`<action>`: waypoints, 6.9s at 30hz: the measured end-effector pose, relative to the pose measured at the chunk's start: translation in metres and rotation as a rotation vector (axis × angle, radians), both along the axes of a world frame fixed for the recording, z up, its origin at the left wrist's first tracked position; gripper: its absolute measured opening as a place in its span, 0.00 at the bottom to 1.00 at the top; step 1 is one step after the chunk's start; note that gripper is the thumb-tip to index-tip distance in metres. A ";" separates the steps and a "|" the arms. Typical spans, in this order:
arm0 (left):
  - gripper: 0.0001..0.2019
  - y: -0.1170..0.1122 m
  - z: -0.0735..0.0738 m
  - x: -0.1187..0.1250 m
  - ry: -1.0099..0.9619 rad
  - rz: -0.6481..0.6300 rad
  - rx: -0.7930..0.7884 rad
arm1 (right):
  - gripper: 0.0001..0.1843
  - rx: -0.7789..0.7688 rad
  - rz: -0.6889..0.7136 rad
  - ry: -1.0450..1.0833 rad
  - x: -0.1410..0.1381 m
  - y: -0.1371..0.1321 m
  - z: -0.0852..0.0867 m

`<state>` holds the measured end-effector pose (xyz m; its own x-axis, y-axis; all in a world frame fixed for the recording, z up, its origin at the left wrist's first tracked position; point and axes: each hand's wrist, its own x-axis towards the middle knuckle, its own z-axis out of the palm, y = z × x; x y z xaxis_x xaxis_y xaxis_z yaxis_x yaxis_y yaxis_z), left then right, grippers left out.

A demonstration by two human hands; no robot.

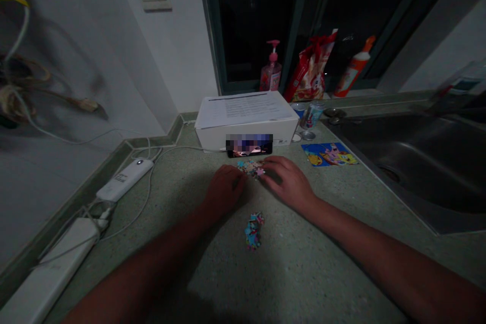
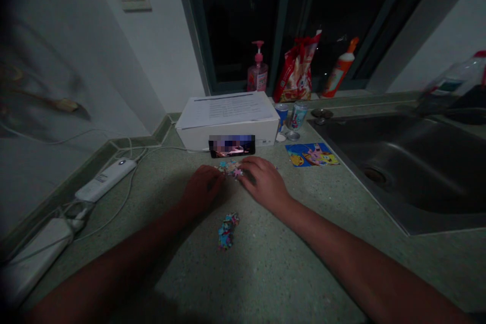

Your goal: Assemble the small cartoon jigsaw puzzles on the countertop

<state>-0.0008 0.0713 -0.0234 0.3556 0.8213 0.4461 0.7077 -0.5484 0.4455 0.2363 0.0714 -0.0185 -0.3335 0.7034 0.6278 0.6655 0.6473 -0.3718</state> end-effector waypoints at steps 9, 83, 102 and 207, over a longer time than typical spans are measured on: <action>0.10 0.001 -0.001 -0.002 0.005 -0.002 0.016 | 0.09 -0.178 -0.205 -0.151 0.040 0.019 0.011; 0.05 -0.002 0.002 0.002 0.021 -0.033 0.003 | 0.13 -0.132 0.018 -0.145 -0.002 0.014 -0.007; 0.05 -0.003 0.001 0.003 0.038 -0.132 0.023 | 0.07 -0.590 0.113 0.504 -0.022 0.001 -0.014; 0.08 0.001 -0.004 -0.002 -0.008 0.003 0.029 | 0.07 -0.198 -0.260 -0.109 0.043 0.023 0.002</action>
